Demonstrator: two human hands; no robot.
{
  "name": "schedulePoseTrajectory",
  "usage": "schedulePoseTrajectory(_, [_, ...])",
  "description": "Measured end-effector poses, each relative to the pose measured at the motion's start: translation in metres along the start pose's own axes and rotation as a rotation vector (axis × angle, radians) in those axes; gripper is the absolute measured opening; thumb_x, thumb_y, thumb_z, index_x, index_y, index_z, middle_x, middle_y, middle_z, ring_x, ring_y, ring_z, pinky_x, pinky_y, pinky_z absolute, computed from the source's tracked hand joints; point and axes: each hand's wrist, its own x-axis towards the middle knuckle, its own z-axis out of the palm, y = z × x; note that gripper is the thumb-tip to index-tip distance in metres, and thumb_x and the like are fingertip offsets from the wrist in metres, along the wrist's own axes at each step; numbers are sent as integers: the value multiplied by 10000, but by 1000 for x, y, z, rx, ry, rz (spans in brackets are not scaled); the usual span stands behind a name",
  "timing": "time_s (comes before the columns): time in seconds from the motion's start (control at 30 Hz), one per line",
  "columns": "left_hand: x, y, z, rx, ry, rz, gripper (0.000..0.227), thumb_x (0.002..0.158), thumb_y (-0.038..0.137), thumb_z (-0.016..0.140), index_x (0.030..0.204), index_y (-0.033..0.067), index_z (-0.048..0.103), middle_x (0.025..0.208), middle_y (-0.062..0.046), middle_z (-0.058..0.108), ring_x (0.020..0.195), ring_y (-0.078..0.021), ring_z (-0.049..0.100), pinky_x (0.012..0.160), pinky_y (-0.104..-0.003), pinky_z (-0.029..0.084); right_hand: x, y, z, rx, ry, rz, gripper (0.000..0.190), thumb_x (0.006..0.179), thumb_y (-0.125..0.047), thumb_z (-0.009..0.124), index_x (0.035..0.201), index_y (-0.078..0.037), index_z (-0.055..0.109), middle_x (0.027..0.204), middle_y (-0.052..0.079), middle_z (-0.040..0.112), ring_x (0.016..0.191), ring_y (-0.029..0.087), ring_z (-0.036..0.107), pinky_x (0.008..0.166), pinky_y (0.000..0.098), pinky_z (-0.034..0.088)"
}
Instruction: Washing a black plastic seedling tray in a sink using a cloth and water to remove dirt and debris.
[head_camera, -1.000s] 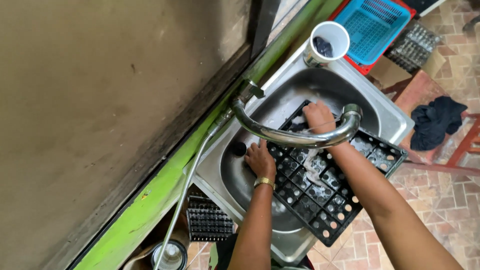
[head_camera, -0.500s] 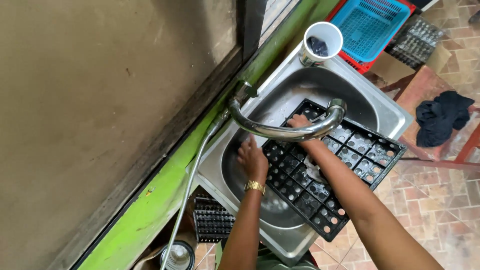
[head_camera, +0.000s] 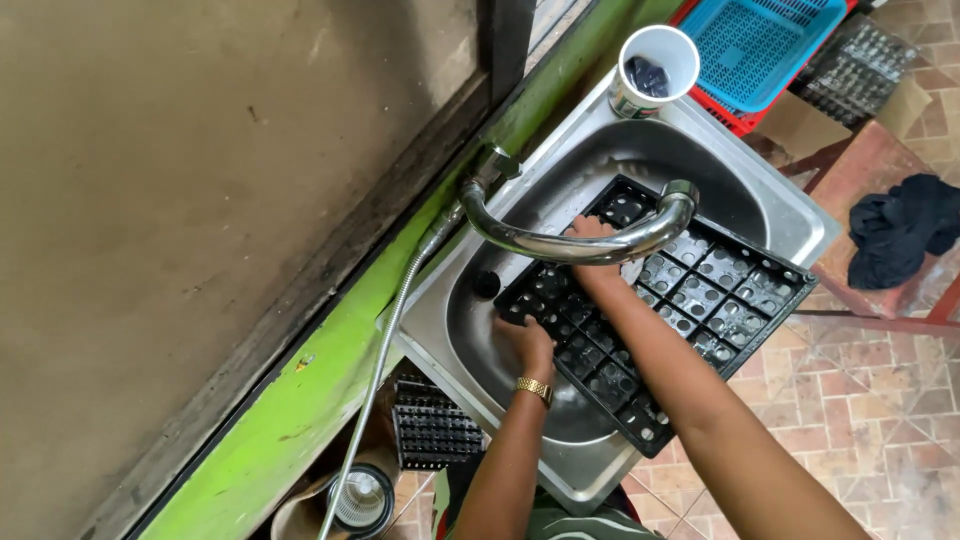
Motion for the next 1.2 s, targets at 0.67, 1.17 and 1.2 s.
schedulePoseTrajectory(0.67, [21, -13, 8, 79, 28, 53, 577, 1071, 146, 451, 1564, 17, 182, 1544, -352, 341, 1437, -470, 390, 1125, -566, 441, -18, -11, -50, 195, 72, 82, 112, 993, -261, 568, 1054, -171, 595, 899, 115, 550, 753, 381, 590, 710, 516, 429])
schedulePoseTrajectory(1.17, [-21, 31, -7, 152, 1, 50, 562, 1062, 163, 446, 1556, 36, 208, 1478, -349, 445, 1381, -469, 473, 1079, -592, 476, -1, 77, -56, 391, 97, -51, 93, 899, -223, 736, 939, -140, 751, 925, 106, 582, 834, 350, 619, 798, 426, 524])
schedulePoseTrajectory(1.2, [-31, 40, -10, 143, 5, 47, 559, 1061, 155, 447, 1550, 31, 206, 1475, -353, 446, 1379, -470, 474, 1075, -593, 477, -2, 72, -55, 540, 88, -88, 95, 911, -245, 726, 942, -156, 736, 943, 99, 589, 874, 359, 630, 836, 429, 525])
